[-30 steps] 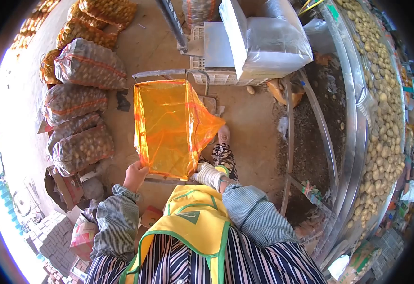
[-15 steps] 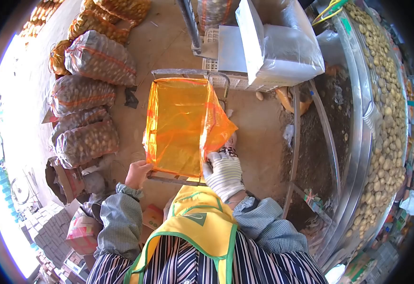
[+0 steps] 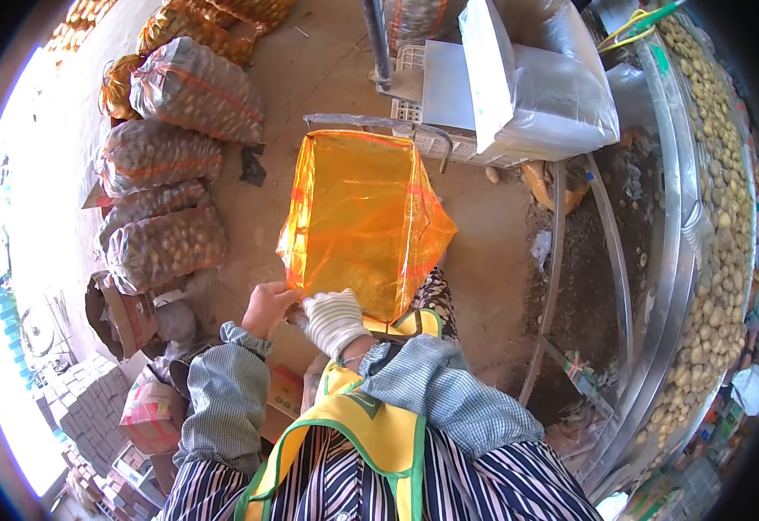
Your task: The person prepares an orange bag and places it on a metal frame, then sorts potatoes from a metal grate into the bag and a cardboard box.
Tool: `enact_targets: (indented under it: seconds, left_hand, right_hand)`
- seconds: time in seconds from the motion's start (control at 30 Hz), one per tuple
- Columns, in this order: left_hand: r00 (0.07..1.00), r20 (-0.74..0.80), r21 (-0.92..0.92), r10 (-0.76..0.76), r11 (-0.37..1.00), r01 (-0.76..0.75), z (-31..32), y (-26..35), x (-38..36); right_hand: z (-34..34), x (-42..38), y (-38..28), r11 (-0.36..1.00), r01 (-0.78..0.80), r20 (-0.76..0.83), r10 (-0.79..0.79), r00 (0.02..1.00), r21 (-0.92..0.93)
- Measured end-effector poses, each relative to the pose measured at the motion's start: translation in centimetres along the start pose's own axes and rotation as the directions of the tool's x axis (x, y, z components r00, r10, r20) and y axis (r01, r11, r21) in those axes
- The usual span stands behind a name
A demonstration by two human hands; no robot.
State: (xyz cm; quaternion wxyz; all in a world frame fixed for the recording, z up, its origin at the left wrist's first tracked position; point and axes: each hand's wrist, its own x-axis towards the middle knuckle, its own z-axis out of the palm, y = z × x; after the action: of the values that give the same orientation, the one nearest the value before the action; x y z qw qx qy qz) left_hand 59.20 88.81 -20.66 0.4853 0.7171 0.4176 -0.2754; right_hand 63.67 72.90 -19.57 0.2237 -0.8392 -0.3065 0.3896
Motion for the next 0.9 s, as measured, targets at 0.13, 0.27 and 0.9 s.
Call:
enact_targets:
  seconds: [0.13,0.27,0.9]
  left_hand:
    - [0.998,-0.034,0.093,0.054,0.994,-0.051,0.1,-0.3,0.6]
    - [0.999,0.0,0.095,0.051,0.994,-0.051,-0.2,-0.1,0.5]
    - [0.996,0.076,-0.06,0.051,0.997,-0.046,0.2,-3.4,2.0]
  right_hand:
    - [2.6,0.0,0.1,0.994,0.059,-0.112,-0.068,0.991,-0.09]
    - [3.1,0.5,-0.2,0.985,-0.044,-0.037,0.05,0.998,0.164]
    - [2.8,1.9,-0.7,0.965,-0.225,0.147,0.206,0.967,0.131]
